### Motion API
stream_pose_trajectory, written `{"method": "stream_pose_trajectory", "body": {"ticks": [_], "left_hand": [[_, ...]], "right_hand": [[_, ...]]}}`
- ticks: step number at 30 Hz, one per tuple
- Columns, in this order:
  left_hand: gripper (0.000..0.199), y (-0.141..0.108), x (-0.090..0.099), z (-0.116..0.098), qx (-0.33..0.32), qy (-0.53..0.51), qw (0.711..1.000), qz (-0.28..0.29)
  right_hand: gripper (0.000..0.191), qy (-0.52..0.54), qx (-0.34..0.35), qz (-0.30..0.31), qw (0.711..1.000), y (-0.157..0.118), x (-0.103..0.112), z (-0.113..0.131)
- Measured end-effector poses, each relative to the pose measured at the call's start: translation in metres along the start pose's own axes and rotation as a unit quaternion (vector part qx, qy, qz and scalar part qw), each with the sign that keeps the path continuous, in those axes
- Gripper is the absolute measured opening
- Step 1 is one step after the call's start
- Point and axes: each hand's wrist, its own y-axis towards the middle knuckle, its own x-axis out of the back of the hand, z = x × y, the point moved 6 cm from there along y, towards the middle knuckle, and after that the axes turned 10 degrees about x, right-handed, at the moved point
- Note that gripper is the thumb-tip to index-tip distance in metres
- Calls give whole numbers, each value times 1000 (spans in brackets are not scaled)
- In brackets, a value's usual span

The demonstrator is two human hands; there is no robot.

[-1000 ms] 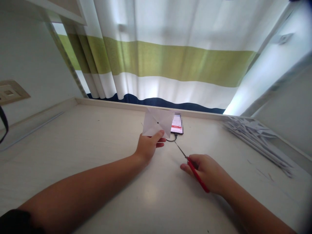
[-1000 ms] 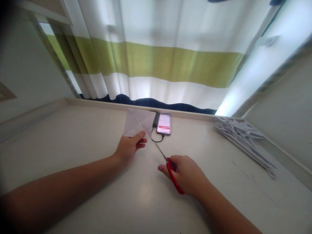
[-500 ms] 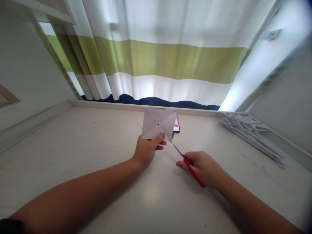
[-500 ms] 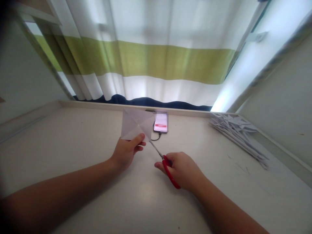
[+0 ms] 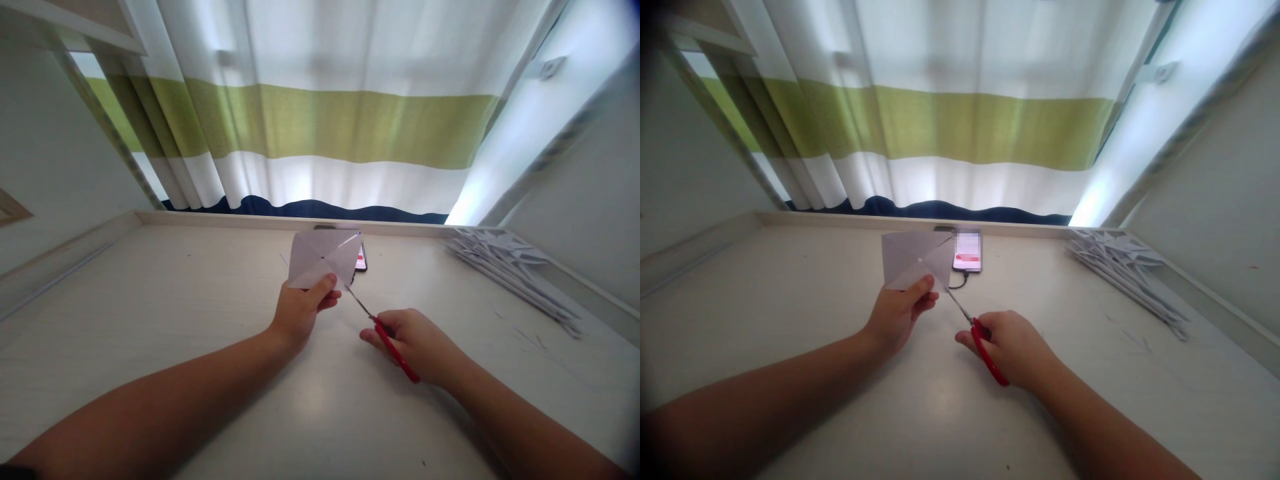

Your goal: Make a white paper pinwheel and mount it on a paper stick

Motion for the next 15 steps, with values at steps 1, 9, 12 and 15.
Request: {"method": "stream_pose_trajectory", "body": {"ticks": [1,9,12,15], "left_hand": [[27,0,0,0,1,-3,1000,-1],[26,-1,-1,2,19,-35,999,-4],[26,-1,-2,3,24,-42,999,-1],[26,-1,-2,3,25,-46,999,-1]], "right_hand": [[46,5,-2,2,1000,0,0,1],[46,48,-6,13,999,-1,-3,1],[47,49,-4,12,999,0,-5,-1],[47,46,-2,13,999,0,-6,-1]]}}
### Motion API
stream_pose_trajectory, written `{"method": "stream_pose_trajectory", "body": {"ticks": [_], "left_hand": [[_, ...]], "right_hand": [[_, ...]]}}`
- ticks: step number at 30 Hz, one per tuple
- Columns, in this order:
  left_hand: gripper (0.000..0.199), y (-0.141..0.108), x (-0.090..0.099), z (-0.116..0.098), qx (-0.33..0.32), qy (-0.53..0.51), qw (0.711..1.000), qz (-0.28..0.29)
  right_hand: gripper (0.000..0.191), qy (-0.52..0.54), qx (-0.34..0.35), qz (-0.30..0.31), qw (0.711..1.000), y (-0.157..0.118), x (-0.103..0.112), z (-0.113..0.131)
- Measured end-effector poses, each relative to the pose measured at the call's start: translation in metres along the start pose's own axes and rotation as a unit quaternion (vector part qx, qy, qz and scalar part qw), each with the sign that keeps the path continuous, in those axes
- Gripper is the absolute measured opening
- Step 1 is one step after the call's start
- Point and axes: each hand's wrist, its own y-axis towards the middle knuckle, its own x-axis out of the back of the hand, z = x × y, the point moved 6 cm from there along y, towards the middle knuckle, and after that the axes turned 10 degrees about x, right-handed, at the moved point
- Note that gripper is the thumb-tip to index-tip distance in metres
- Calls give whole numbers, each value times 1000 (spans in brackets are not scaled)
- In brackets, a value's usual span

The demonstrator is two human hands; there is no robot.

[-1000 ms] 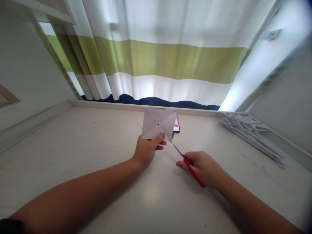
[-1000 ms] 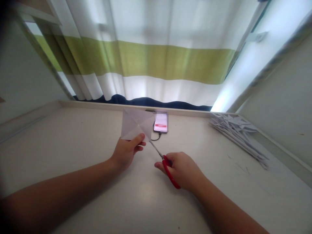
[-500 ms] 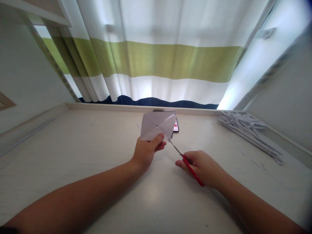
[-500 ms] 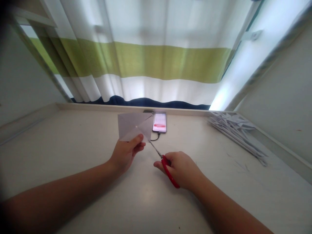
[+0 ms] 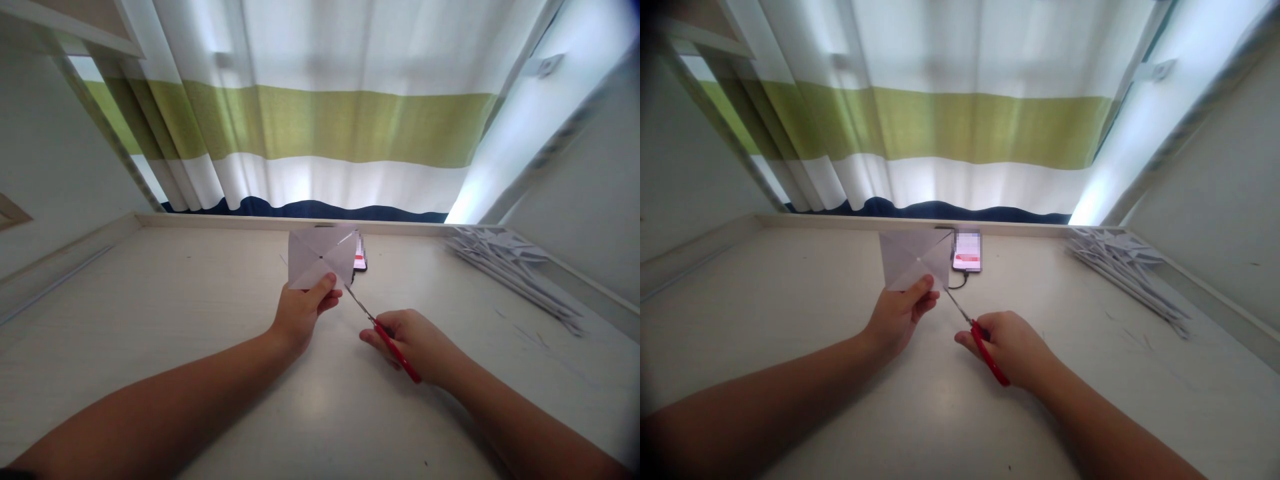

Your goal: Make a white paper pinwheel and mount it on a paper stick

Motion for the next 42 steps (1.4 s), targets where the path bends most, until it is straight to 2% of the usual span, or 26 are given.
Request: {"method": "stream_pose_trajectory", "body": {"ticks": [17,22,34,42], "left_hand": [[23,0,0,0,5,-2,1000,-14],[26,0,1,-1,-10,16,1000,-14],[33,-4,2,-4,-60,78,995,-23],[33,-7,0,-3,-56,97,994,-19]], "right_hand": [[45,14,-5,-4,1000,0,1,0],[43,27,-1,-22,999,0,0,-4],[42,5,-7,-17,1000,-3,1,-2],[44,19,-1,-6,1000,-3,-1,-1]]}}
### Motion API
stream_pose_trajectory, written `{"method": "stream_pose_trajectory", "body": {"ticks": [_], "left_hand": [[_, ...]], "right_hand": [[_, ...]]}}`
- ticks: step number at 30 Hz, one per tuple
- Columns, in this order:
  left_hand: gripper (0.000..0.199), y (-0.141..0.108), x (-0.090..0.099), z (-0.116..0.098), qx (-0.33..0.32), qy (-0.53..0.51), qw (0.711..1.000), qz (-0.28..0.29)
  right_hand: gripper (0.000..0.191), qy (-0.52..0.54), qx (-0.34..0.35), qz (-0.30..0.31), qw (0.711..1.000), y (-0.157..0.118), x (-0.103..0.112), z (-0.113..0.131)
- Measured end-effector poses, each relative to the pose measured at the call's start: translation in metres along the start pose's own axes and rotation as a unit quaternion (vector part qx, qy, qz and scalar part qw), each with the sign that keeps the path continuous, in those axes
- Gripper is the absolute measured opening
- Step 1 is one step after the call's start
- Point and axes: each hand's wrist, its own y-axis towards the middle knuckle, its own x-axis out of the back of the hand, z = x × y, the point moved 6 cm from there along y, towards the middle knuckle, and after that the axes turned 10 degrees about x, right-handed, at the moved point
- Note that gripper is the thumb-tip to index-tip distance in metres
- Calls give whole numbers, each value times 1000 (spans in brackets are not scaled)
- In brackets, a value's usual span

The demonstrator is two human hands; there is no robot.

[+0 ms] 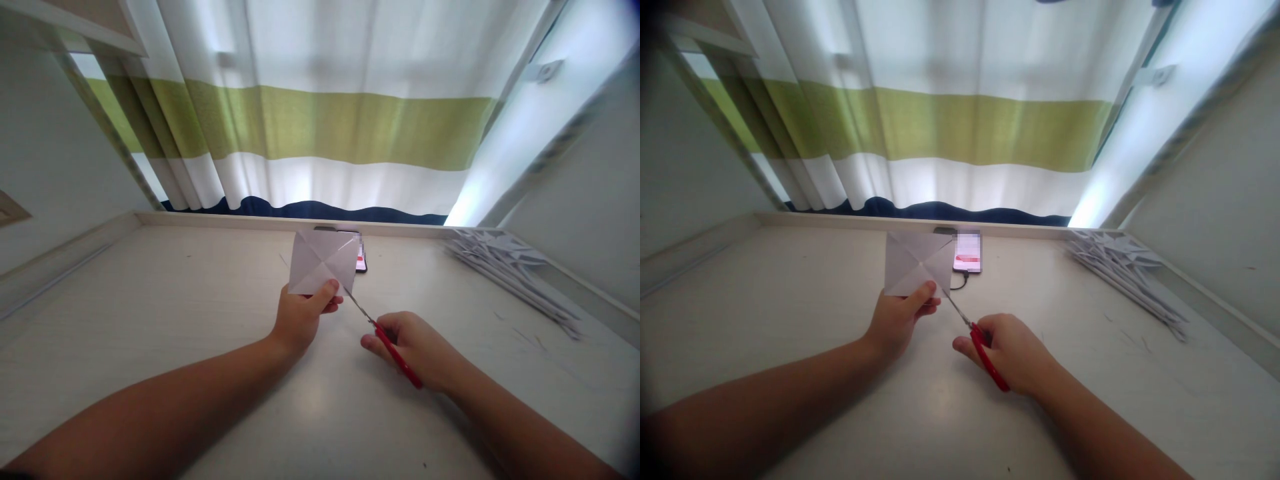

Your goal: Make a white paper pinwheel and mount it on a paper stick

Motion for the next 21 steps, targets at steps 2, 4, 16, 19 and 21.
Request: {"method": "stream_pose_trajectory", "body": {"ticks": [2,4,16,19,21], "left_hand": [[34,0,0,1,4,-5,1000,-4],[34,-1,0,1,7,-10,1000,-9],[34,-2,0,2,10,-9,1000,-14],[34,-3,0,2,8,6,1000,-6],[33,-4,-1,2,9,9,1000,1]], "right_hand": [[45,6,-4,7,1000,0,-1,0],[46,10,-6,9,1000,1,-1,0],[43,-25,3,-3,1000,1,1,3],[43,-29,10,-7,1000,1,2,5],[44,-19,13,-1,1000,0,1,6]]}}
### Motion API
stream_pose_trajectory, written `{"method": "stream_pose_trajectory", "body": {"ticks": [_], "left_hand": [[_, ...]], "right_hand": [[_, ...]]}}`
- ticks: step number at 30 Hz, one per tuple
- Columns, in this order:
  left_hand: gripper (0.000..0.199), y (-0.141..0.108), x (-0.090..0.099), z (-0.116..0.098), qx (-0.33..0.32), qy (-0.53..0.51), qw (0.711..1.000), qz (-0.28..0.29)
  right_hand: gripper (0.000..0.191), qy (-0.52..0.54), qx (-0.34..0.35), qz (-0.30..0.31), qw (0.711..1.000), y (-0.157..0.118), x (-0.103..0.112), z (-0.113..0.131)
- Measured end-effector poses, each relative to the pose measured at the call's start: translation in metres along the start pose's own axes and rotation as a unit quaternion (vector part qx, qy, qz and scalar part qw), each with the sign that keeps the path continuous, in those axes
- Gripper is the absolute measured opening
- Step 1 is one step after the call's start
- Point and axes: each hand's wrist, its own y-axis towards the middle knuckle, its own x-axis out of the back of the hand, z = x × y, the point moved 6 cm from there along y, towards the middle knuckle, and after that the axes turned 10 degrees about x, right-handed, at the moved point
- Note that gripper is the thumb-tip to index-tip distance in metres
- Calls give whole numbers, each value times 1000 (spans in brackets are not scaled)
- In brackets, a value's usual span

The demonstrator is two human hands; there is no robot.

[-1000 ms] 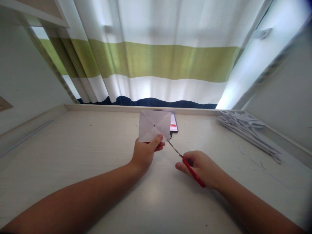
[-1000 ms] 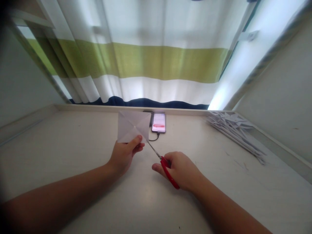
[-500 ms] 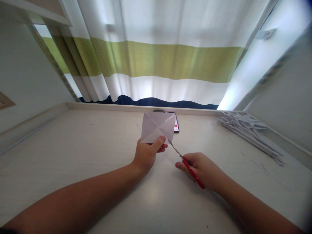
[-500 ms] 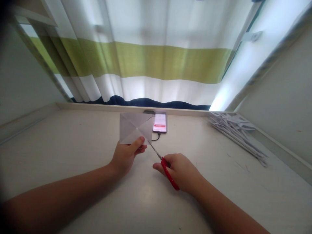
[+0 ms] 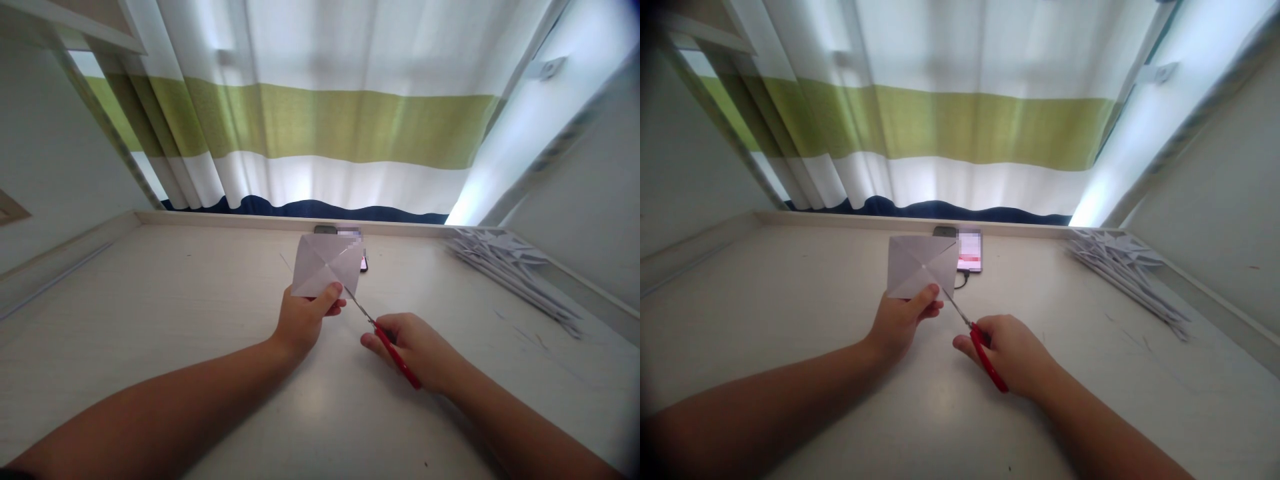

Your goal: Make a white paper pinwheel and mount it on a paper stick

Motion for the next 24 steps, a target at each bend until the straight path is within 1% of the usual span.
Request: {"method": "stream_pose_trajectory", "body": {"ticks": [4,10,16,24], "left_hand": [[34,-1,-1,0,9,-8,1000,-1],[33,-1,0,2,14,-19,1000,-10],[32,1,1,3,10,3,1000,-1],[34,1,1,3,2,6,1000,-3]], "right_hand": [[45,22,-11,12,1000,0,-2,1],[46,-11,-12,-6,1000,1,0,-1],[45,-28,1,-10,1000,0,1,-2],[47,-45,-10,-10,999,2,2,-1]]}}
